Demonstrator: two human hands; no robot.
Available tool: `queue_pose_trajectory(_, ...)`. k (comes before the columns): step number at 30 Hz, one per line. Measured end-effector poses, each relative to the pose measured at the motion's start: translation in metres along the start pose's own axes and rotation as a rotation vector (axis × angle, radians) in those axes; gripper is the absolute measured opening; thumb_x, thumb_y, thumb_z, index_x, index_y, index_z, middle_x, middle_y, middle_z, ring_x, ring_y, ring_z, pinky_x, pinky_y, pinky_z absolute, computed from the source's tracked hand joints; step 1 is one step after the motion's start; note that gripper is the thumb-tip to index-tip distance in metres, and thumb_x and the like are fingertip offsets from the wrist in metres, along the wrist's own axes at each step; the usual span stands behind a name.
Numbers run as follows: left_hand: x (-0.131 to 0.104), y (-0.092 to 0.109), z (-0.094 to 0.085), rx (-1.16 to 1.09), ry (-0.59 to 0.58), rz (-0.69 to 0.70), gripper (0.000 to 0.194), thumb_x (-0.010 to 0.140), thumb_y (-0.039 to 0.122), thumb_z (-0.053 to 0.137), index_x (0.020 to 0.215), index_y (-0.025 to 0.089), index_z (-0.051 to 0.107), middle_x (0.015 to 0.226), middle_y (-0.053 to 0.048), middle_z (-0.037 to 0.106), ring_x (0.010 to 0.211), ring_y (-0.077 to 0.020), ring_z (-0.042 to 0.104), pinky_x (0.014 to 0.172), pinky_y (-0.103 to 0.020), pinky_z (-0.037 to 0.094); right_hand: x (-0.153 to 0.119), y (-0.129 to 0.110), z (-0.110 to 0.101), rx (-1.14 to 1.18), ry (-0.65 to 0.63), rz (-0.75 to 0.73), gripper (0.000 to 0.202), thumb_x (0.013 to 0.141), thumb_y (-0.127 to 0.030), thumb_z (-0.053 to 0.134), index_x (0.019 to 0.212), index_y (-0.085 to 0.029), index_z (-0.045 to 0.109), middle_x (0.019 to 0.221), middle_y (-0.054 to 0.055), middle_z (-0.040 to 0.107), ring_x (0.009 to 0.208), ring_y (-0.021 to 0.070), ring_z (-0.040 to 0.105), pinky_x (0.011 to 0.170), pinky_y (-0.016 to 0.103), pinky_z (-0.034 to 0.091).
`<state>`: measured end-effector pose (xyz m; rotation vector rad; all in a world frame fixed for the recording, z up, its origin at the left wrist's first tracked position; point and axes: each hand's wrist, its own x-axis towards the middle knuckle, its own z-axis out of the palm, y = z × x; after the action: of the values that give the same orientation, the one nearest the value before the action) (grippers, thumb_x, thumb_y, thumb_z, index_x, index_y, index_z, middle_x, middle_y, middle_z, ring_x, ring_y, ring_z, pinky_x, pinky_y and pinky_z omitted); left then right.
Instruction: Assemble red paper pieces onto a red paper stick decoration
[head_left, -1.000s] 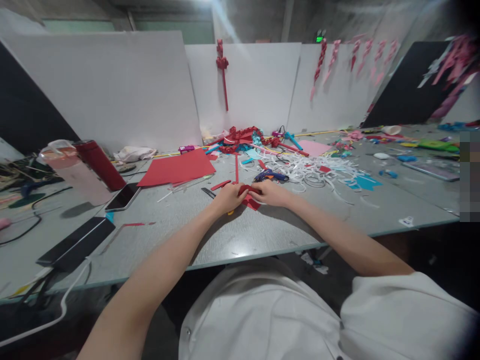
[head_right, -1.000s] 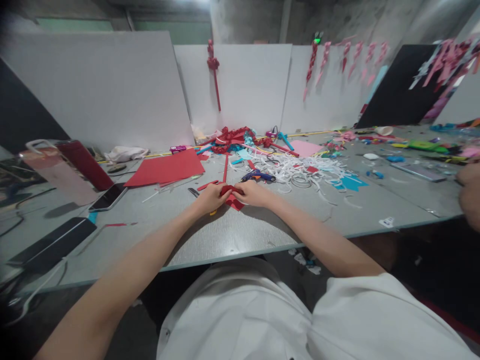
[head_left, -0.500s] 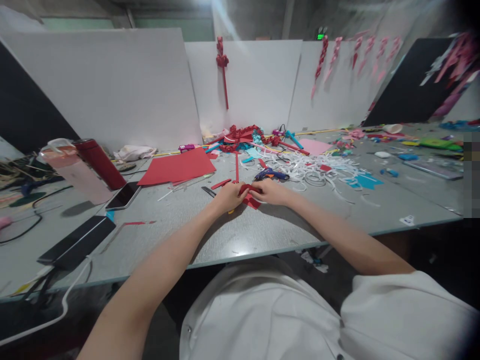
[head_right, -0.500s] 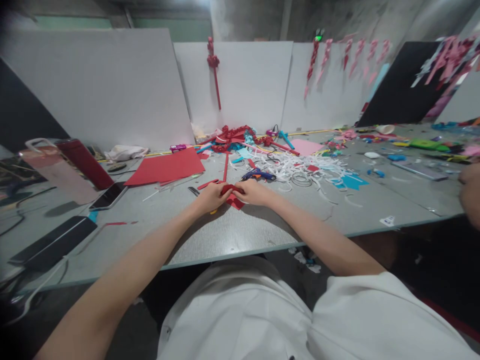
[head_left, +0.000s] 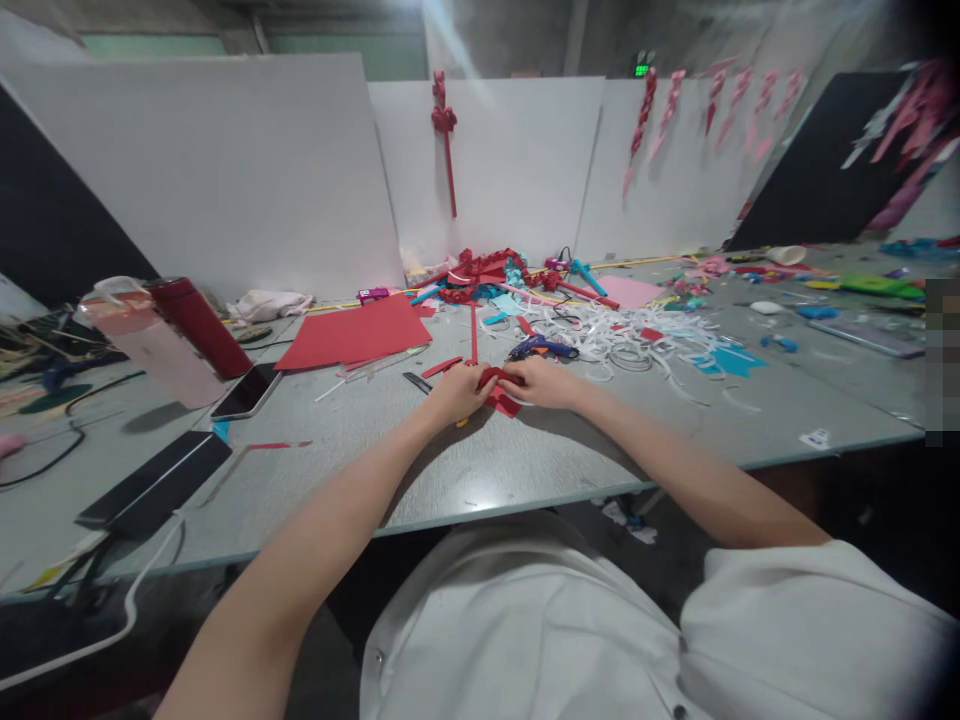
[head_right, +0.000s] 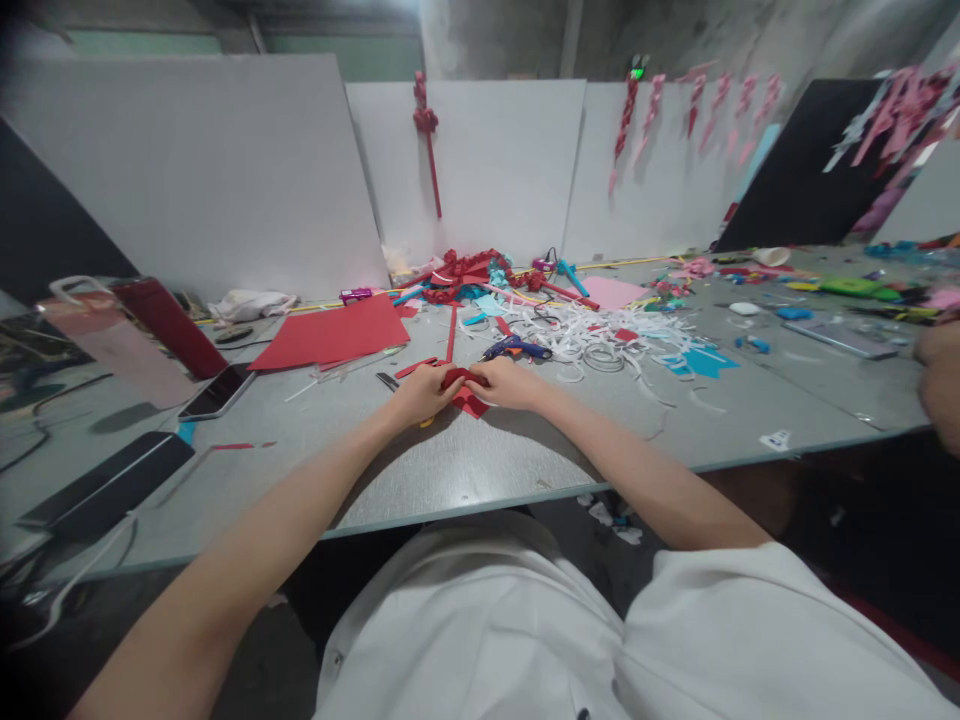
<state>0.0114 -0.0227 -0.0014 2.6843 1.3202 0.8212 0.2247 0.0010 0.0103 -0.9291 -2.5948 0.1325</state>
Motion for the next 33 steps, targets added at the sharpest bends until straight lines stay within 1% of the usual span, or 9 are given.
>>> queue_pose_trajectory(4,0.000,0.000,0.000,-0.005,0.012,-0.009,0.027,0.101,0.034,0.047,0.098,0.019,0.069,0.086,-0.008,0.073,0.082,-0.0204,0.067,0.080,-0.031,0.047,0.001,0.005,0.002,0.011,-0.011,0.022,0.023,0.098,-0.030,0.052,0.084,-0.015,0.063,0.073,0.005,0.064,0.061,0.0125,0.048,0.060,0.025,0.026)
queue_pose_trajectory(7,0.000,0.001,0.000,-0.031,0.025,-0.003,0.026,0.101,0.033,0.047,0.101,0.019,0.069,0.089,-0.008,0.074,0.084,-0.0208,0.068,0.077,-0.030,0.047,0.001,0.009,0.001,0.015,0.005,0.021,0.025,0.099,-0.030,0.052,0.081,-0.015,0.061,0.072,0.005,0.063,0.062,0.0130,0.049,0.060,0.025,0.026)
queue_pose_trajectory(11,0.000,0.000,-0.001,-0.049,0.037,0.007,0.024,0.101,0.030,0.048,0.103,0.019,0.069,0.091,-0.008,0.074,0.085,-0.0213,0.068,0.076,-0.030,0.046,0.000,0.008,-0.001,0.011,0.024,0.023,0.034,0.100,-0.037,0.051,0.076,-0.016,0.060,0.065,0.003,0.059,0.058,0.0123,0.046,0.059,0.026,0.025)
queue_pose_trajectory(14,0.000,0.000,-0.001,-0.042,0.038,0.001,0.026,0.101,0.032,0.048,0.102,0.019,0.070,0.089,-0.009,0.074,0.084,-0.0218,0.068,0.076,-0.030,0.046,0.000,0.006,0.001,0.019,0.024,0.029,0.045,0.102,-0.044,0.044,0.072,-0.016,0.061,0.062,0.002,0.058,0.055,0.0117,0.044,0.058,0.027,0.023)
queue_pose_trajectory(16,0.000,0.000,-0.002,-0.042,0.028,0.001,0.028,0.102,0.034,0.046,0.101,0.019,0.070,0.087,-0.009,0.074,0.083,-0.0217,0.068,0.076,-0.030,0.046,0.001,0.006,0.001,0.005,0.033,0.041,0.050,0.104,-0.044,0.039,0.069,-0.016,0.061,0.061,0.003,0.058,0.055,0.0120,0.044,0.058,0.028,0.023)
queue_pose_trajectory(20,0.000,0.001,-0.002,-0.055,0.029,-0.001,0.027,0.102,0.033,0.047,0.104,0.018,0.070,0.089,-0.009,0.074,0.084,-0.0214,0.068,0.077,-0.030,0.046,0.003,0.005,0.000,-0.014,0.019,0.086,0.048,0.105,-0.039,0.040,0.070,-0.016,0.061,0.060,0.004,0.059,0.054,0.0126,0.045,0.059,0.029,0.025)
queue_pose_trajectory(25,0.001,0.002,-0.003,-0.106,0.046,-0.037,0.030,0.103,0.034,0.044,0.111,0.020,0.070,0.095,-0.008,0.075,0.085,-0.0201,0.068,0.078,-0.029,0.047,0.001,-0.001,-0.004,0.056,0.020,0.105,0.048,0.106,-0.039,0.039,0.070,-0.016,0.061,0.061,0.005,0.063,0.057,0.0135,0.050,0.060,0.028,0.029)
queue_pose_trajectory(30,0.003,-0.001,-0.002,-0.112,0.047,-0.061,0.032,0.104,0.036,0.043,0.109,0.019,0.069,0.087,-0.006,0.073,0.077,-0.0180,0.067,0.074,-0.028,0.046,0.001,-0.003,-0.003,0.065,0.069,0.096,0.047,0.105,-0.039,0.040,0.070,-0.016,0.061,0.059,0.003,0.060,0.057,0.0134,0.049,0.061,0.027,0.029)
queue_pose_trajectory(33,0.003,-0.003,-0.001,-0.116,0.050,-0.059,0.032,0.104,0.037,0.043,0.109,0.019,0.069,0.086,-0.006,0.073,0.077,-0.0184,0.067,0.075,-0.028,0.046,0.001,-0.001,-0.002,0.050,0.085,0.069,0.046,0.105,-0.040,0.040,0.071,-0.016,0.061,0.061,0.003,0.060,0.058,0.0130,0.048,0.060,0.027,0.028)
